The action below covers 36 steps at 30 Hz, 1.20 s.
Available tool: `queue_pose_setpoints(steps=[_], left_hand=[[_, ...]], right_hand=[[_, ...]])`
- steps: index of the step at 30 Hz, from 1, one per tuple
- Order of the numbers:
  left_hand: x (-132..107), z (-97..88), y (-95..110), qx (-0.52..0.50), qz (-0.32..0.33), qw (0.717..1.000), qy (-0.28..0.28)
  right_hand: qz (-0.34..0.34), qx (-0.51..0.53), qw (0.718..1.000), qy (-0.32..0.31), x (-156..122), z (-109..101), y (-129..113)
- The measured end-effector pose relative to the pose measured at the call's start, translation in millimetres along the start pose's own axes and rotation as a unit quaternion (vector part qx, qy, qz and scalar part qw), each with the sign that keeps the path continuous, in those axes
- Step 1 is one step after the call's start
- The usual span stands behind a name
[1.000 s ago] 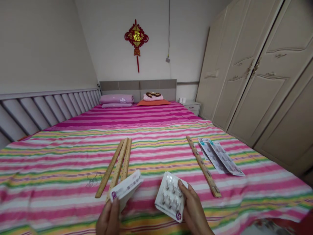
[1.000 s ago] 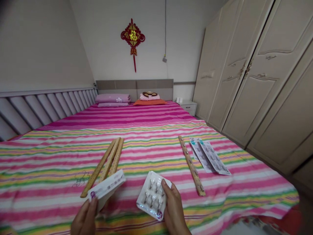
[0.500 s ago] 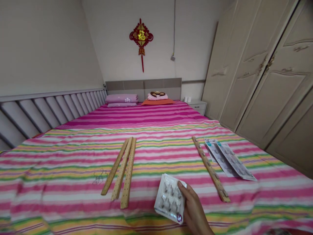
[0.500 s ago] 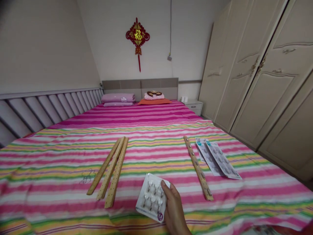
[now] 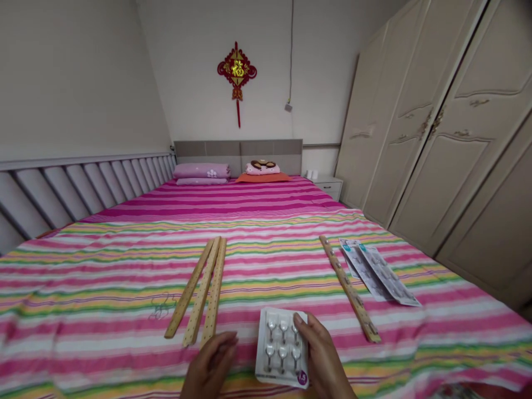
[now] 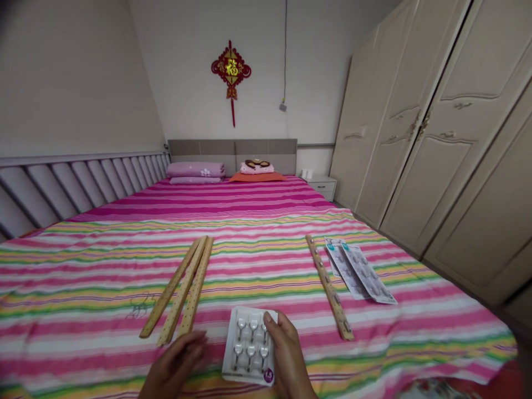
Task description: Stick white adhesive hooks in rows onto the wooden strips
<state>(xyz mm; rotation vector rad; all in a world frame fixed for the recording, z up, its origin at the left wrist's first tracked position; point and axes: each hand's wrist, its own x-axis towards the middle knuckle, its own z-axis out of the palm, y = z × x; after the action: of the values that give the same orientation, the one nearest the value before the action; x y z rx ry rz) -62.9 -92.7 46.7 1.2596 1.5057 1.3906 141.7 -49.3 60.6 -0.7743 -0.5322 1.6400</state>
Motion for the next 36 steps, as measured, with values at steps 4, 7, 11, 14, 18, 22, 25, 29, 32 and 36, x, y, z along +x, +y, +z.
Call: queue_pose_setpoints(steps=[4,7,11,14,18,22,25,29,32,36], left_hand=[[22,41.3,29,-0.030,0.075,0.996,-0.049],[26,54.5,35,-0.001,0.081,0.994,-0.070],[26,57.3,33,0.026,0.122,0.992,-0.031],[26,56.1,32,0.037,0.121,0.992,-0.018],[30,55.9,30,0.044,0.090,0.995,-0.011],[33,58.1,27,0.011,0.050,0.998,-0.024],[34,59.1,28,-0.019,0.027,0.999,-0.042],[35,57.0,34,0.001,0.039,0.997,-0.070],[35,54.7,39,0.026,0.073,0.993,-0.085],[31,55.3,45,0.035,0.096,0.992,-0.070]], right_hand=[[-0.008,-0.002,1.000,-0.008,-8,9,-5],[-0.013,-0.002,1.000,-0.008,-9,9,-9],[-0.014,-0.006,1.000,-0.014,-8,4,-9],[-0.011,-0.009,1.000,-0.008,-9,7,-8],[-0.013,-0.005,1.000,0.004,-13,15,-6],[-0.022,-0.007,1.000,0.014,-13,17,-4],[-0.022,-0.009,1.000,0.016,-11,15,-4],[-0.020,-0.010,1.000,0.018,-9,16,-5],[-0.014,-0.003,1.000,0.015,-10,17,-7],[-0.009,-0.015,1.000,-0.020,-10,12,-5]])
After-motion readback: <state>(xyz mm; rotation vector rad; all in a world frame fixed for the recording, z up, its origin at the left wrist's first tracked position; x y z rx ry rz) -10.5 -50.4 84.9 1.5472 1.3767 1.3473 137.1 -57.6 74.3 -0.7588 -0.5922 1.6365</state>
